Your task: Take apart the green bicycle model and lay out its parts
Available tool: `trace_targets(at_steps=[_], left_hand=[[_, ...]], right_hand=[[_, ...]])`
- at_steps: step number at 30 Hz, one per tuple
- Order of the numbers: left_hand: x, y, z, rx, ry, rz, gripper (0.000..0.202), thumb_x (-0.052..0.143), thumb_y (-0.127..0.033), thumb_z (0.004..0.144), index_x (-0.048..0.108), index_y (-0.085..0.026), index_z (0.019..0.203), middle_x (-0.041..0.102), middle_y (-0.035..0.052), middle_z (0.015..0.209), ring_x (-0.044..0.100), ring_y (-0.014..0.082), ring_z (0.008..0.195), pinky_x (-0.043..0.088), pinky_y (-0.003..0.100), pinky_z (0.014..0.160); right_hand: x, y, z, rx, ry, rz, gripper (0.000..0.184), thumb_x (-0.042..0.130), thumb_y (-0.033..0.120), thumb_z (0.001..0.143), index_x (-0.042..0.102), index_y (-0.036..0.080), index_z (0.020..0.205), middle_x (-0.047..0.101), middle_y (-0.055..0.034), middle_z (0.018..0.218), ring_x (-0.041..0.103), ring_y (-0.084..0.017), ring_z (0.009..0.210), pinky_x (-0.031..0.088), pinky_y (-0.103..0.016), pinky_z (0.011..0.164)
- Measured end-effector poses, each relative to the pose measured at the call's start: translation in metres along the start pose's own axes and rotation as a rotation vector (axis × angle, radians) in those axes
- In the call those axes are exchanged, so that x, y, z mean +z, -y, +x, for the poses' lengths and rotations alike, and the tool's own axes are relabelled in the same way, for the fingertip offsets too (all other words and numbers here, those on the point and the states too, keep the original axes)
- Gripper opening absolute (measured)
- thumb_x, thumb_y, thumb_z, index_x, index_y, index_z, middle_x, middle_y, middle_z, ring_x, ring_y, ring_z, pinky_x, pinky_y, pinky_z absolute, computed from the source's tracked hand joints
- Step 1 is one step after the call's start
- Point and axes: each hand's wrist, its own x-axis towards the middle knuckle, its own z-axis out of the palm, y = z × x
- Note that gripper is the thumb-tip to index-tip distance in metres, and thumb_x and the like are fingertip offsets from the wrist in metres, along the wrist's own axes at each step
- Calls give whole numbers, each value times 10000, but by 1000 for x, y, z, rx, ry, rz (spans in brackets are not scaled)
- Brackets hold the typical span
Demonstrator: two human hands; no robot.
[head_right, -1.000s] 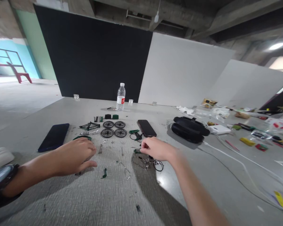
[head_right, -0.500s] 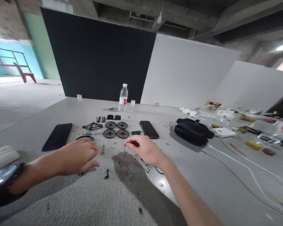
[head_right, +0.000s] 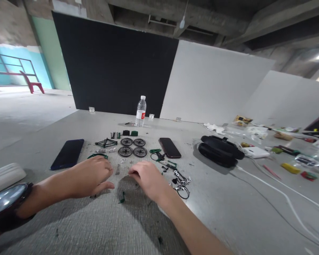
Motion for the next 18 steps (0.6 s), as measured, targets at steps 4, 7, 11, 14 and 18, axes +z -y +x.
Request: trace_targets(at_steps=[4, 7, 11, 14, 18], left_hand=[[3, 2, -1, 2, -33, -45, 262, 634, -381, 920, 688, -126, 898, 705, 109, 885, 651, 263, 848, 464, 385, 807], [7, 3, -1, 20, -87, -72, 261, 634, -386, 916, 680, -134, 868, 698, 99, 860, 644, 259, 821, 458, 383, 790], [11, 5, 0, 50, -121, -36, 291, 614, -410, 923, 672, -149, 809, 690, 82, 803, 634, 235, 786, 453, 357, 762], [10, 4, 1, 45, -93, -15, 296, 614, -411, 925, 682, -142, 824, 695, 86, 808, 641, 238, 798, 454, 357, 767], [7, 3, 0, 19, -73, -23, 272, 631, -400, 919, 686, -137, 877, 705, 96, 859, 649, 249, 820, 460, 364, 777]], right_hand=[[3, -2, 1, -24, 22, -161, 141, 612, 142, 922, 725, 212, 873, 722, -33, 862, 609, -198, 867, 444, -312, 752], [6, -3, 2, -36, 41, -257, 163, 577, 157, 950, 718, 200, 881, 712, -48, 841, 597, -209, 861, 438, -323, 740], [8, -4, 4, -40, 80, -303, 131, 603, 190, 949, 727, 192, 910, 712, -59, 838, 604, -218, 873, 446, -334, 747], [4, -3, 2, -67, 91, -283, 122, 618, 199, 943, 737, 206, 965, 720, -52, 872, 605, -214, 889, 456, -343, 785], [-4, 0, 1, -148, 106, -266, 189, 583, 188, 963, 748, 233, 1042, 717, -49, 940, 596, -212, 943, 464, -343, 818]])
